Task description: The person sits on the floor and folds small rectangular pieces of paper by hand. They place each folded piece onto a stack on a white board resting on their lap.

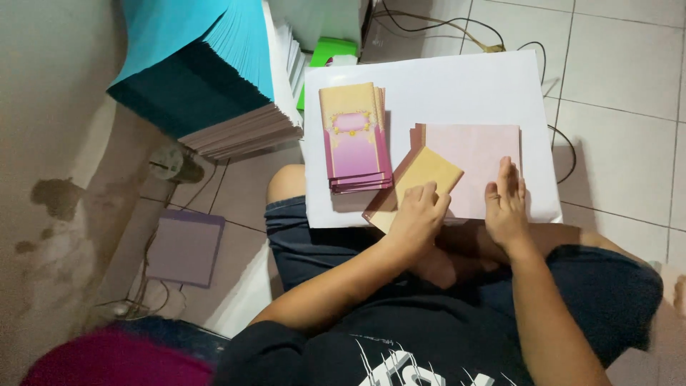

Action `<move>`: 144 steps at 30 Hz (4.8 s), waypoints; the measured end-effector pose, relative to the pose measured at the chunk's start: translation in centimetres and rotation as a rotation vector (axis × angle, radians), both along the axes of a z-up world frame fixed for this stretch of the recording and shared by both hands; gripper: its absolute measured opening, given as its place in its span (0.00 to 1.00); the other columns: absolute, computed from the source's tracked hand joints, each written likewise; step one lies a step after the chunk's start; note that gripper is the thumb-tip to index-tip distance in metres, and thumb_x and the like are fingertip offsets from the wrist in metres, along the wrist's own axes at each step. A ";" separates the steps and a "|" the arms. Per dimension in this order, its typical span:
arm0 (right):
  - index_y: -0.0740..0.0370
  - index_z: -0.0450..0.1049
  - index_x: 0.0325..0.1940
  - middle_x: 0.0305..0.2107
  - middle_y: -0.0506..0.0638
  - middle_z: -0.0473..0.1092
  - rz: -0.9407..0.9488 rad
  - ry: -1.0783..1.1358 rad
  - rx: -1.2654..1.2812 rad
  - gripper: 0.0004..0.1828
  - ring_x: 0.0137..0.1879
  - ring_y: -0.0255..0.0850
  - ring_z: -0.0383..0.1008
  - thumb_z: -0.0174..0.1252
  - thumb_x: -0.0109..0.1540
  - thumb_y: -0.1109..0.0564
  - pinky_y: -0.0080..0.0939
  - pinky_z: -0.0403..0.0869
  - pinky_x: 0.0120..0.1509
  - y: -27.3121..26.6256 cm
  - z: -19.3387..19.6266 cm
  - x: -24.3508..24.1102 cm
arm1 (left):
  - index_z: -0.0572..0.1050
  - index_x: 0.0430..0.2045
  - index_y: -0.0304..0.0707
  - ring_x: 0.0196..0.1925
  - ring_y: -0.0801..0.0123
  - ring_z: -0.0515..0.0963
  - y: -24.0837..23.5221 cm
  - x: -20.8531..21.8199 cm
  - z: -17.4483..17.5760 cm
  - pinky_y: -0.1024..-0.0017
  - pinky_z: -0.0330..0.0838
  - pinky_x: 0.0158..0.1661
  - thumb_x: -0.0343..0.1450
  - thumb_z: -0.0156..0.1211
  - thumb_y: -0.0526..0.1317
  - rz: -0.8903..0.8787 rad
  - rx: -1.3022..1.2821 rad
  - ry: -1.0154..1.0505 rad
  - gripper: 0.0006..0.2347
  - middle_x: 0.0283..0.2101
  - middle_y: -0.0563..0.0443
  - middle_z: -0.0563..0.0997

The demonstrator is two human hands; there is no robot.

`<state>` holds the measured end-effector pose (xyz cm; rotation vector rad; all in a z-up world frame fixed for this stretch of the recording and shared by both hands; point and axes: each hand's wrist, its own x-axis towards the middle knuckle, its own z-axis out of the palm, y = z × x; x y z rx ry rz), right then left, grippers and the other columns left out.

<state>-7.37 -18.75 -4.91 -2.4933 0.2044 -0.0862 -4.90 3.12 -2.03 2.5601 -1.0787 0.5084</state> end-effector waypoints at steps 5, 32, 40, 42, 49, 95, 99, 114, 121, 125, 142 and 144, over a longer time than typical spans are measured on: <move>0.58 0.33 0.83 0.78 0.61 0.39 0.012 0.035 0.012 0.38 0.82 0.57 0.35 0.21 0.74 0.35 0.55 0.30 0.83 -0.5 -0.1 0.0 | 0.73 0.33 0.38 0.30 0.55 0.81 1.6 -0.3 2.0 0.61 0.73 0.31 0.61 0.63 0.33 -0.005 0.040 0.276 0.10 0.35 0.49 0.72; 0.67 0.40 0.81 0.79 0.64 0.34 0.044 0.167 -0.280 0.53 0.83 0.57 0.28 0.36 0.67 0.25 0.60 0.30 0.82 2.2 2.5 0.4 | 0.71 0.50 0.40 0.45 0.48 0.78 12.4 12.0 4.2 0.55 0.72 0.47 0.70 0.59 0.39 0.692 -0.599 -0.001 0.15 0.43 0.47 0.74; 0.67 0.42 0.81 0.78 0.67 0.37 0.042 0.081 -0.368 0.48 0.83 0.58 0.32 0.47 0.65 0.38 0.59 0.33 0.83 2.4 2.2 0.1 | 0.75 0.48 0.35 0.62 0.41 0.74 -1.3 4.5 2.7 0.53 0.69 0.58 0.66 0.64 0.33 -0.054 -0.457 0.015 0.15 0.57 0.36 0.76; 0.66 0.45 0.80 0.78 0.64 0.39 0.041 0.126 -0.303 0.51 0.83 0.58 0.34 0.57 0.58 0.46 0.60 0.37 0.83 2.1 2.4 0.2 | 0.73 0.59 0.40 0.74 0.40 0.64 -2.7 4.2 -0.1 0.44 0.60 0.67 0.67 0.64 0.47 -0.093 -0.131 0.053 0.24 0.68 0.37 0.69; 0.70 0.57 0.75 0.74 0.69 0.49 -0.189 -0.032 -0.117 0.35 0.80 0.62 0.44 0.52 0.67 0.49 0.61 0.46 0.82 -1.7 -0.2 -1.0 | 0.66 0.68 0.46 0.76 0.46 0.61 -2.5 4.0 1.0 0.44 0.50 0.72 0.75 0.46 0.54 -0.085 0.023 0.236 0.26 0.72 0.40 0.66; 0.56 0.46 0.82 0.78 0.54 0.45 0.263 0.021 -0.531 0.36 0.81 0.51 0.45 0.35 0.70 0.45 0.57 0.46 0.81 1.6 -0.3 1.8 | 0.57 0.70 0.28 0.78 0.45 0.56 -3.0 4.2 -0.7 0.47 0.47 0.73 0.74 0.39 0.44 -0.012 0.009 0.297 0.28 0.75 0.32 0.58; 0.56 0.47 0.82 0.78 0.53 0.46 0.281 0.016 -0.515 0.35 0.82 0.50 0.45 0.35 0.71 0.45 0.58 0.46 0.81 0.3 -0.4 6.0 | 0.59 0.69 0.28 0.78 0.45 0.56 -3.4 4.3 -1.8 0.47 0.47 0.73 0.75 0.39 0.44 0.002 0.024 0.240 0.27 0.75 0.32 0.58; 0.50 0.47 0.82 0.78 0.49 0.46 0.288 0.050 -0.413 0.34 0.81 0.46 0.46 0.36 0.70 0.48 0.50 0.47 0.81 0.8 -0.2 -1.9 | 0.57 0.70 0.25 0.77 0.40 0.56 -4.7 4.0 -1.5 0.45 0.48 0.71 0.71 0.44 0.40 0.050 0.114 0.286 0.29 0.74 0.29 0.58; 0.65 0.45 0.81 0.75 0.65 0.49 0.143 -0.157 0.070 0.34 0.79 0.58 0.48 0.37 0.70 0.62 0.58 0.48 0.81 -1.4 0.8 -0.5 | 0.61 0.69 0.38 0.77 0.40 0.59 -4.4 1.5 -2.4 0.42 0.53 0.70 0.69 0.52 0.42 -0.150 0.105 0.227 0.29 0.74 0.33 0.60; 0.64 0.49 0.81 0.74 0.64 0.53 0.207 -0.148 -0.281 0.34 0.79 0.56 0.50 0.40 0.70 0.55 0.57 0.51 0.80 -0.9 -0.6 -0.4 | 0.65 0.58 0.40 0.75 0.43 0.62 -2.5 -0.2 -0.8 0.42 0.57 0.68 0.66 0.57 0.57 -0.238 0.143 0.267 0.30 0.70 0.35 0.64; 0.61 0.44 0.82 0.78 0.59 0.43 0.211 0.096 -0.297 0.35 0.82 0.55 0.41 0.37 0.71 0.49 0.58 0.44 0.81 -0.5 1.0 -0.4 | 0.77 0.35 0.39 0.33 0.47 0.84 8.0 5.9 9.1 0.67 0.77 0.26 0.70 0.60 0.34 0.097 -0.843 0.561 0.04 0.30 0.43 0.80; 0.61 0.45 0.82 0.78 0.60 0.42 0.207 0.103 -0.283 0.36 0.82 0.55 0.39 0.34 0.72 0.44 0.59 0.42 0.81 -0.4 1.0 -0.4 | 0.77 0.37 0.42 0.31 0.52 0.86 10.7 8.7 9.0 0.66 0.77 0.27 0.72 0.58 0.36 0.331 -0.980 0.564 0.03 0.31 0.44 0.82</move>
